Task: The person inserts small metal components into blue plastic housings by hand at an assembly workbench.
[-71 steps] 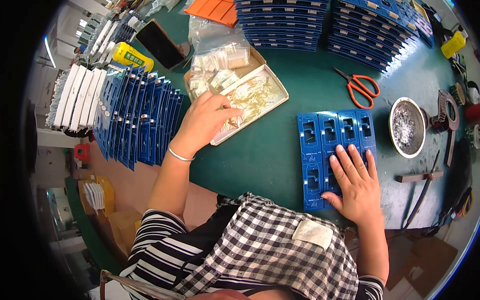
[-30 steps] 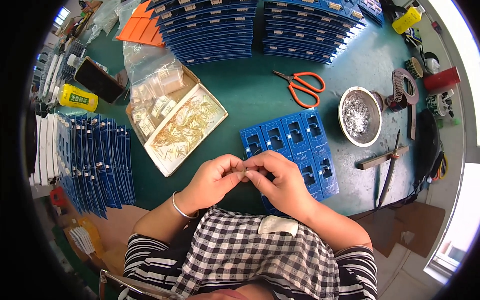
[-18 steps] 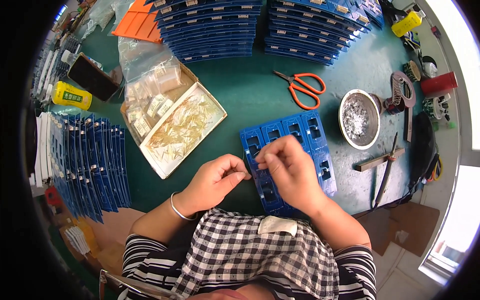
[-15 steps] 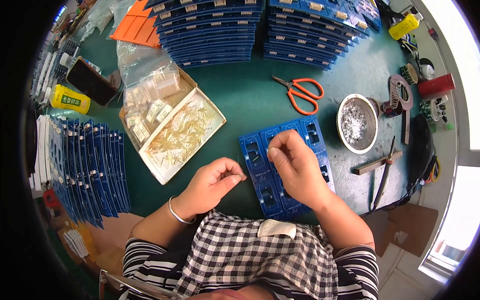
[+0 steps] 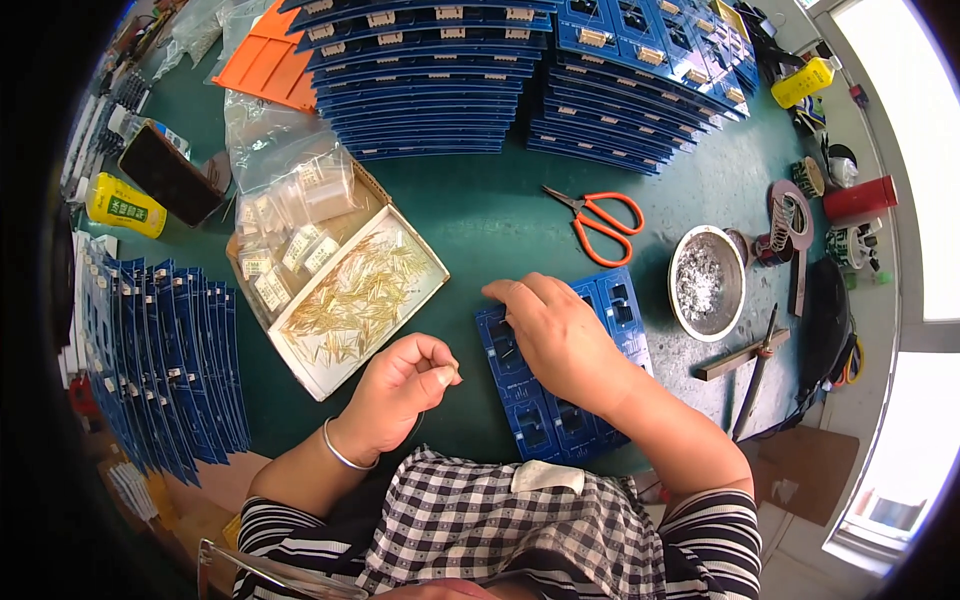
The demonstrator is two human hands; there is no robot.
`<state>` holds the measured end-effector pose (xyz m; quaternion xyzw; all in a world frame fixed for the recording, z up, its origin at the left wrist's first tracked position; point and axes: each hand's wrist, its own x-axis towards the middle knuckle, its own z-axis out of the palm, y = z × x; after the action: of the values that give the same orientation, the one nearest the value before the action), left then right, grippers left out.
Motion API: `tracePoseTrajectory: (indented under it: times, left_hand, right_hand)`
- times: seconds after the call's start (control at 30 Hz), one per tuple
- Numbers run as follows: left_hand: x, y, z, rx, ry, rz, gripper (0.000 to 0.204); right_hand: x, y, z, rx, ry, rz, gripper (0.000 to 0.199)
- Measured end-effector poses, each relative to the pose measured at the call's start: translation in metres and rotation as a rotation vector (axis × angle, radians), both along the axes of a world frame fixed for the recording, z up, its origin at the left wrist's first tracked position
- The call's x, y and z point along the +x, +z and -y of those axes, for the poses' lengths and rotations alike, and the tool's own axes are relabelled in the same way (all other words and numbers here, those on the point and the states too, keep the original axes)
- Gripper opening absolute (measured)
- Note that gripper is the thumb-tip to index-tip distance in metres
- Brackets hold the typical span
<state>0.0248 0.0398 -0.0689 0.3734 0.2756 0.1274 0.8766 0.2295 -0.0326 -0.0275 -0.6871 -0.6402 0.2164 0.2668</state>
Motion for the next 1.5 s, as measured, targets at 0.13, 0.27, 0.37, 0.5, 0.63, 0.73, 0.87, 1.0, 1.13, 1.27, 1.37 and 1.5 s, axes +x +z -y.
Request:
tracePoseTrajectory:
  times: [0.13, 0.27, 0.37, 0.5, 0.63, 0.73, 0.87, 1.0, 1.13, 1.27, 1.37, 1.5]
  left_hand:
    - [-0.003, 0.0, -0.004, 0.017, -0.038, 0.021, 0.01]
    - [-0.002, -0.003, -0.003, 0.015, -0.01, 0.064, 0.01]
    - [-0.002, -0.003, -0.002, 0.027, -0.021, 0.033, 0.011]
    - [-0.002, -0.003, -0.001, 0.031, -0.008, 0.03, 0.011]
    - [0.003, -0.003, 0.003, 0.065, 0.031, 0.025, 0.011]
    - [0.002, -0.001, 0.001, 0.066, 0.033, 0.007, 0.013]
    - [0.006, -0.003, 0.005, 0.113, 0.041, 0.054, 0.017]
    - [0.006, -0.006, 0.008, 0.202, 0.065, 0.049, 0.021]
    - [0.005, -0.007, 0.01, 0.299, 0.046, 0.047, 0.023]
    - [0.007, -0.002, 0.013, 0.412, 0.045, -0.02, 0.025]
    - [0.009, 0.004, 0.013, 0.524, 0.02, -0.062, 0.026]
    - [0.012, 0.008, 0.016, 0.677, -0.038, -0.106, 0.027]
  right_hand:
    - [0.001, 0.0, -0.001, -0.036, 0.02, 0.045, 0.035]
    - [0.001, -0.002, -0.001, -0.021, 0.025, 0.083, 0.036]
    - [0.001, -0.001, 0.0, -0.035, 0.019, 0.09, 0.038]
    - [-0.004, -0.002, -0.001, 0.018, 0.051, 0.159, 0.04]
    - [-0.009, 0.0, -0.004, 0.078, 0.155, 0.34, 0.04]
    - [-0.004, -0.006, 0.001, 0.123, 0.138, 0.36, 0.038]
    - [-0.006, -0.014, 0.007, 0.227, 0.16, 0.415, 0.034]
    - [-0.007, -0.014, 0.009, 0.204, 0.151, 0.448, 0.032]
    - [-0.006, -0.008, 0.009, 0.267, 0.142, 0.474, 0.027]
    - [-0.016, -0.005, 0.025, 0.225, -0.061, 0.161, 0.021]
    - [-0.024, -0.002, 0.032, 0.058, -0.062, -0.129, 0.018]
    - [-0.027, 0.001, 0.037, 0.036, -0.038, -0.126, 0.016]
